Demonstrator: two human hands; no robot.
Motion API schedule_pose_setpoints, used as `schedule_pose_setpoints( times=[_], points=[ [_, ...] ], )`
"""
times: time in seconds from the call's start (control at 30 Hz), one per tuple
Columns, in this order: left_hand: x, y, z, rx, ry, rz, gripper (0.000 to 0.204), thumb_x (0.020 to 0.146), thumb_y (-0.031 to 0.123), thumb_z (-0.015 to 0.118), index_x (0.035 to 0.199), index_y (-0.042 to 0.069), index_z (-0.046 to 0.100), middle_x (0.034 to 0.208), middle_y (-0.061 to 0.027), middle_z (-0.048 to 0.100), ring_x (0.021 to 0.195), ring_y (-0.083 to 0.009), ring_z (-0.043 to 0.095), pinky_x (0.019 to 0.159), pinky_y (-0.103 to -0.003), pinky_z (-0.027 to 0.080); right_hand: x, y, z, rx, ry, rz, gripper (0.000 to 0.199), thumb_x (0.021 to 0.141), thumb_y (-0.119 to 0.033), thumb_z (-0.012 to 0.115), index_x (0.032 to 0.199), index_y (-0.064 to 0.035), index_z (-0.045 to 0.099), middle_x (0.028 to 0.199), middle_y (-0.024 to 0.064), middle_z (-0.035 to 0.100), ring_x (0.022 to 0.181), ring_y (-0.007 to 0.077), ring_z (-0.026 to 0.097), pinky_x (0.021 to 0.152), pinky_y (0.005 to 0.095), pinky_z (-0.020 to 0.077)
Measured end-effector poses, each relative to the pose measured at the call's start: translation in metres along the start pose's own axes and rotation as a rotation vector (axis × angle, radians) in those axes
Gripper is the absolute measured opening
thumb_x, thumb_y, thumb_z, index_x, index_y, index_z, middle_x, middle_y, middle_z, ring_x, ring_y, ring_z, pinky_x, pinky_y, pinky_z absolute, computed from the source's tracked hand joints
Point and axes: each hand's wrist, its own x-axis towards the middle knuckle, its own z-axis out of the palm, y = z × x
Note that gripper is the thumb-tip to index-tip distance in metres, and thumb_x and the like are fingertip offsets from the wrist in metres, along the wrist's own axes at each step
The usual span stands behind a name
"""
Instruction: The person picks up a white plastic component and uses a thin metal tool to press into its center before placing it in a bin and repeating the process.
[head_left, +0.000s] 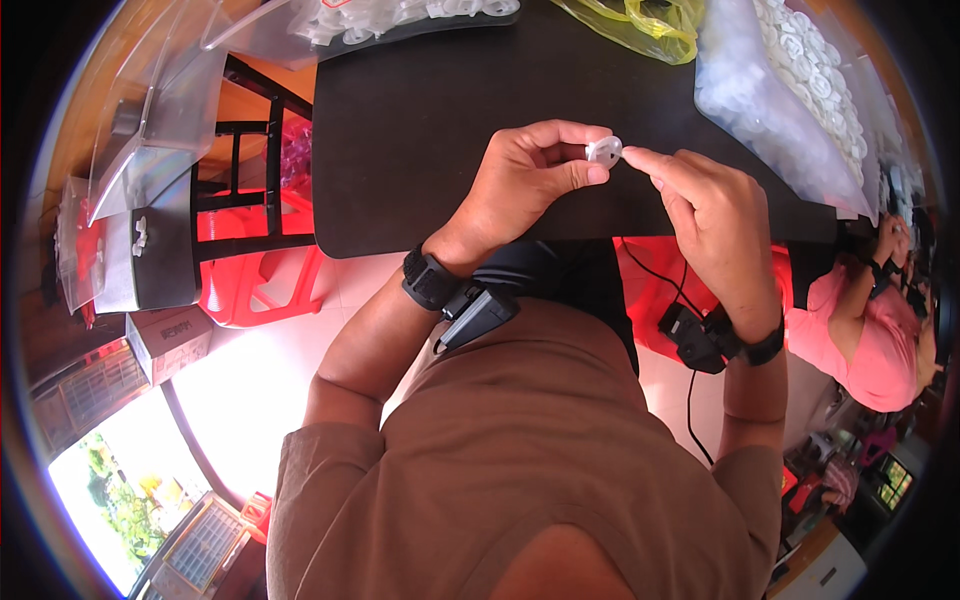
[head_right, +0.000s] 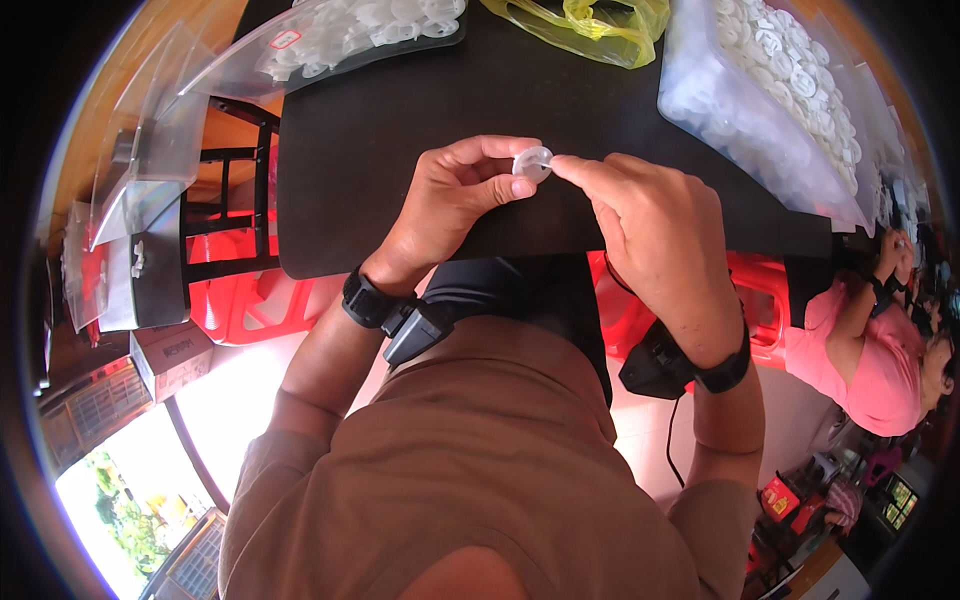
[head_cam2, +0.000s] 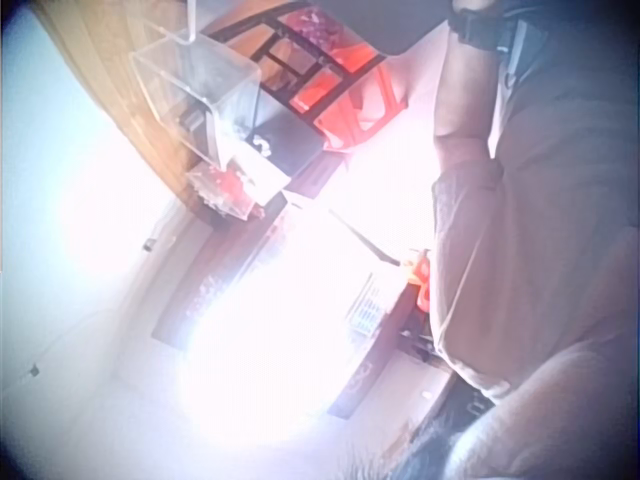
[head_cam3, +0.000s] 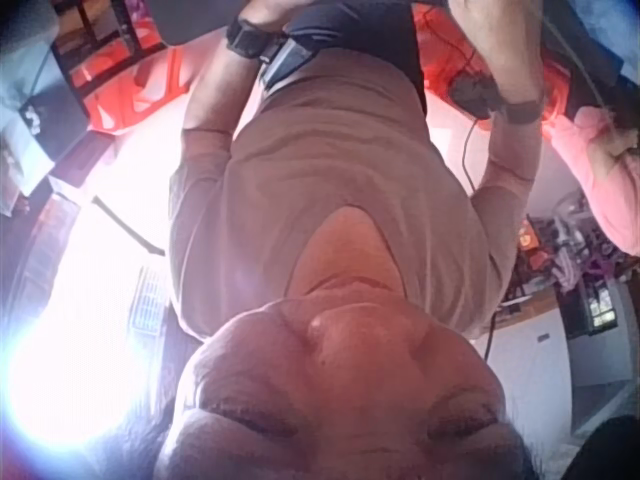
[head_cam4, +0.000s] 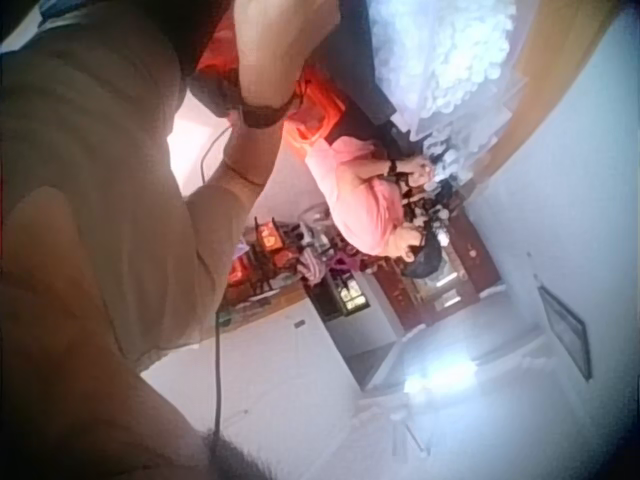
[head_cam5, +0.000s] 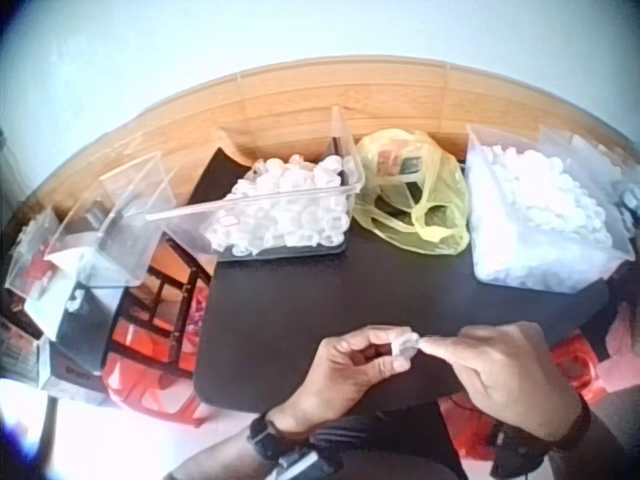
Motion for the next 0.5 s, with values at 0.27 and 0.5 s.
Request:
schedule_pose_setpoints(
  times=[0.27, 0.5],
  points=[
    [0.004, -0.001, -0.002, -0.069, 0.014, 0.017, 0.035, 0.085, 0.005, 0.070, 0.118, 0.001, 0.060, 0.105, -0.0069, 0.066, 0.096, -0.0128, 0.062, 0.088, -0.028, 0.050, 0.002, -0.003, -0.018, -0.030, 0.036, 0.052, 0.030, 0.080, 0.001, 0.058, 0.105, -0.0129, 0.069, 0.074, 0.0102, 0.061, 0.063, 0.0306, 0.060, 0.054, 0.0383, 0.0467],
    [0.004, -0.002, -0.003, -0.076, 0.004, 0.026, 0.034, 0.085, 0.004, 0.069, 0.117, 0.001, 0.060, 0.105, -0.0064, 0.066, 0.096, -0.0128, 0.062, 0.090, -0.028, 0.050, 0.002, -0.007, -0.012, -0.095, 0.013, 0.000, 0.032, 0.080, 0.000, 0.058, 0.107, -0.0131, 0.068, 0.072, 0.0095, 0.059, 0.060, 0.0294, 0.059, 0.052, 0.0377, 0.0455]
  ],
)
